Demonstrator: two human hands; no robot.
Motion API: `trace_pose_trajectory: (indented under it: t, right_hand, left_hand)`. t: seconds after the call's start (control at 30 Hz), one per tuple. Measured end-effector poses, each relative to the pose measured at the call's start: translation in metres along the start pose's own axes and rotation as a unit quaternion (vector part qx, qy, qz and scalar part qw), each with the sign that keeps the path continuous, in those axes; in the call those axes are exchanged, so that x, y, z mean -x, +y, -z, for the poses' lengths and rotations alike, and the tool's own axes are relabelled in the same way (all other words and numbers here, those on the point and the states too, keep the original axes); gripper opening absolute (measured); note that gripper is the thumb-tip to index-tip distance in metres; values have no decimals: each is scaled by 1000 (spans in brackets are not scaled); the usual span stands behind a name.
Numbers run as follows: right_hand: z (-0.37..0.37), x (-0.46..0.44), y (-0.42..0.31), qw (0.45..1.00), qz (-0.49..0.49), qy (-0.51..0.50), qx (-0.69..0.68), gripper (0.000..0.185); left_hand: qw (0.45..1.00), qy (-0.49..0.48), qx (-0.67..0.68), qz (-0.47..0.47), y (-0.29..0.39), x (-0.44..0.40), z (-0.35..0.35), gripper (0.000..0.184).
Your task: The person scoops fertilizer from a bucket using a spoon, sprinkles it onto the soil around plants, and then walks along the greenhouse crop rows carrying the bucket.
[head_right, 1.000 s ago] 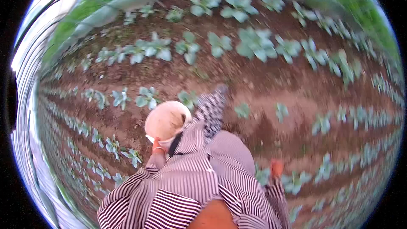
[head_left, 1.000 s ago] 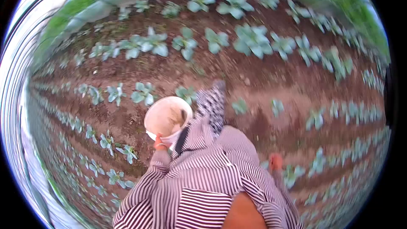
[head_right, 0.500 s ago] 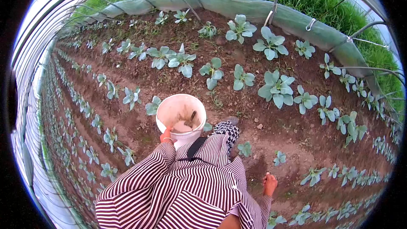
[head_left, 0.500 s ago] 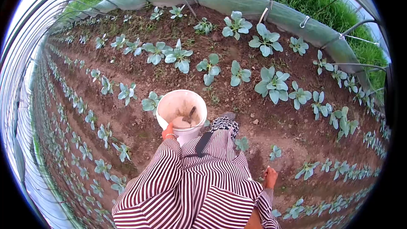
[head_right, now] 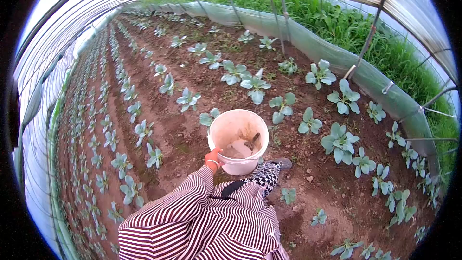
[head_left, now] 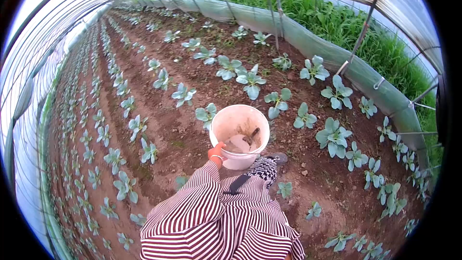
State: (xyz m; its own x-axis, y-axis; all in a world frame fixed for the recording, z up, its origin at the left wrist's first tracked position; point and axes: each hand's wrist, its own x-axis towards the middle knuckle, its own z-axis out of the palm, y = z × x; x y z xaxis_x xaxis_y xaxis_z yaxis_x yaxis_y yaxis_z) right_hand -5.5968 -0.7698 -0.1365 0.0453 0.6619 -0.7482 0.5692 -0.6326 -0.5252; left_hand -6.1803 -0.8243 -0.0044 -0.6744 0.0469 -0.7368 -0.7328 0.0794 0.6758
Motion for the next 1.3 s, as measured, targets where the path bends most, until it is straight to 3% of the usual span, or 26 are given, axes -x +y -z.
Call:
trace_pose_trajectory:
  t: [0.1,0.2,0.33,0.4,0.7,1.03,1.3]
  right_hand:
    - [-1,4,-26,999,12,-22,-26,22]
    - [-1,6,-52,998,24,-37,-37,21]
    - [0,2,-81,997,46,-58,-31,21]
    - [-1,1,-103,995,62,-71,-24,21]
    - [-75,7,-221,974,139,-172,51,20]
    - [-220,59,-292,923,172,-313,144,20]
    - [-254,72,-326,921,167,-316,158,20]
  left_hand:
    - [998,49,19,26,-18,10,56,62]
    - [989,140,-39,27,-73,-41,125,68]
    - [935,248,-228,109,-108,-23,198,62]
    - [914,281,-258,136,-117,-14,227,62]
    - [876,389,-204,201,-144,15,333,62]
    - [867,414,-149,234,-156,-6,369,63]
    - [925,331,-55,179,-123,-42,321,63]
